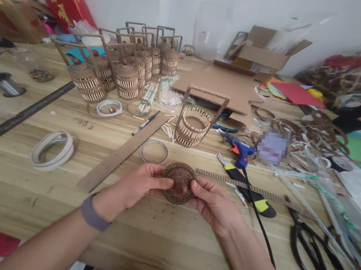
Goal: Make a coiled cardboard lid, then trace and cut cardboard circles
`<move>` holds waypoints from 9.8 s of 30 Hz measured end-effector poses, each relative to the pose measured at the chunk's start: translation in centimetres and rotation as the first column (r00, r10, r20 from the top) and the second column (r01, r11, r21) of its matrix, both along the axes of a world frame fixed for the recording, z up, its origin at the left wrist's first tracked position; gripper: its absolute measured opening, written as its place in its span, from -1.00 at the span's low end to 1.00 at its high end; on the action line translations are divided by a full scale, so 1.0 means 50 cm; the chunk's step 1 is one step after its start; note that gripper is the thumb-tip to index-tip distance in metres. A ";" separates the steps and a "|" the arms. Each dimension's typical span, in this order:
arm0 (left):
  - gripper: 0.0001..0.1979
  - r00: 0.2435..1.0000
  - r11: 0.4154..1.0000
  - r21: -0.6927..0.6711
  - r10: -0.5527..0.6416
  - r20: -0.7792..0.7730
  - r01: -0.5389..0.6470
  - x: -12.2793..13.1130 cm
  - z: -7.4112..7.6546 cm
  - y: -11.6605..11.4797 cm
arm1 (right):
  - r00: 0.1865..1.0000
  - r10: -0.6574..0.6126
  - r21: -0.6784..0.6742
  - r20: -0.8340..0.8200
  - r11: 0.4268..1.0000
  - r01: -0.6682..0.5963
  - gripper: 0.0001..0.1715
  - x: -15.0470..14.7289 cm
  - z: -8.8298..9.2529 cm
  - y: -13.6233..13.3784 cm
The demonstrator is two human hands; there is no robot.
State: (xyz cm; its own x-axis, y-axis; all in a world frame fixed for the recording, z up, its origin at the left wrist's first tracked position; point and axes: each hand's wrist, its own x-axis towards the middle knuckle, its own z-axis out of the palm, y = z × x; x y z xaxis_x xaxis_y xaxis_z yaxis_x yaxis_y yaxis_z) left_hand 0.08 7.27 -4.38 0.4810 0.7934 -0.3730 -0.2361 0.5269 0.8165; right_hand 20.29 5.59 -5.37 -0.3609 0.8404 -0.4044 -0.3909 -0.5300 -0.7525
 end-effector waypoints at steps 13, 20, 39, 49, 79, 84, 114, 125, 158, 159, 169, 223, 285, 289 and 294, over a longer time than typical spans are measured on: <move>-0.59 0.996 0.996 -0.030 0.085 -0.021 -0.085 0.000 -0.009 0.004 | 0.999 -0.034 0.117 0.035 0.993 0.030 -0.62 0.000 0.012 0.003; -0.58 0.996 0.996 -0.022 0.089 -0.009 -0.089 0.004 -0.008 0.000 | 0.998 -0.062 0.119 0.029 0.991 0.058 -0.62 0.000 0.006 0.005; -0.56 0.989 0.989 -0.082 0.129 0.077 -0.123 0.012 -0.007 -0.003 | 0.994 -0.102 0.219 0.041 0.972 0.091 -0.63 -0.023 -0.009 -0.008; -0.61 0.971 0.976 -0.081 0.210 0.115 -0.201 0.021 -0.006 -0.008 | 0.979 -0.203 0.137 -0.022 0.969 0.204 -0.63 -0.029 -0.004 -0.005; -0.61 0.989 0.991 0.049 0.124 0.083 -0.129 0.013 -0.008 -0.009 | 0.995 -0.092 0.165 -0.025 0.982 0.095 -0.65 -0.016 0.012 -0.004; -0.60 0.987 0.989 0.041 0.139 0.084 -0.142 0.012 -0.005 -0.009 | 0.997 -0.075 0.210 0.023 0.975 0.068 -0.65 -0.020 0.011 -0.005; -0.67 0.992 0.994 0.062 0.089 0.092 -0.095 0.020 -0.003 -0.015 | 0.997 -0.078 0.198 -0.010 0.977 0.078 -0.66 -0.024 0.010 -0.009; -0.63 0.991 0.994 0.095 0.035 0.131 -0.048 0.017 -0.013 -0.012 | 0.999 -0.029 0.201 -0.033 0.979 0.035 -0.66 -0.022 -0.001 -0.012; -0.63 0.996 0.997 0.042 0.055 0.073 -0.058 0.009 -0.015 -0.009 | 0.995 -0.095 0.187 -0.026 0.977 0.098 -0.61 -0.008 0.017 -0.002; -0.64 0.996 0.998 0.043 0.050 0.073 -0.053 0.008 -0.015 -0.009 | 0.996 -0.084 0.184 -0.028 0.979 0.087 -0.61 -0.007 0.018 -0.002; -0.61 0.992 0.996 0.048 0.069 0.107 -0.075 0.010 -0.018 -0.008 | 0.986 -0.129 0.104 -0.109 0.985 0.141 -0.63 -0.019 0.011 -0.004; -0.58 0.988 0.993 -0.008 0.118 0.099 -0.117 0.014 -0.016 -0.013 | 0.975 -0.210 0.077 -0.067 0.974 0.215 -0.63 -0.016 0.009 -0.004; -0.64 0.974 0.979 0.041 0.196 0.116 -0.202 0.021 -0.011 -0.014 | 0.983 -0.179 0.147 -0.041 0.972 0.183 -0.57 -0.031 0.003 -0.010; -0.66 0.972 0.977 0.030 0.205 0.113 -0.210 0.019 -0.011 -0.015 | 0.985 -0.168 0.177 -0.038 0.969 0.172 -0.58 -0.033 0.002 -0.012; -0.65 0.973 0.977 0.030 0.209 0.103 -0.213 0.023 -0.011 -0.018 | 0.989 -0.147 0.188 -0.026 0.971 0.149 -0.56 -0.030 0.005 -0.012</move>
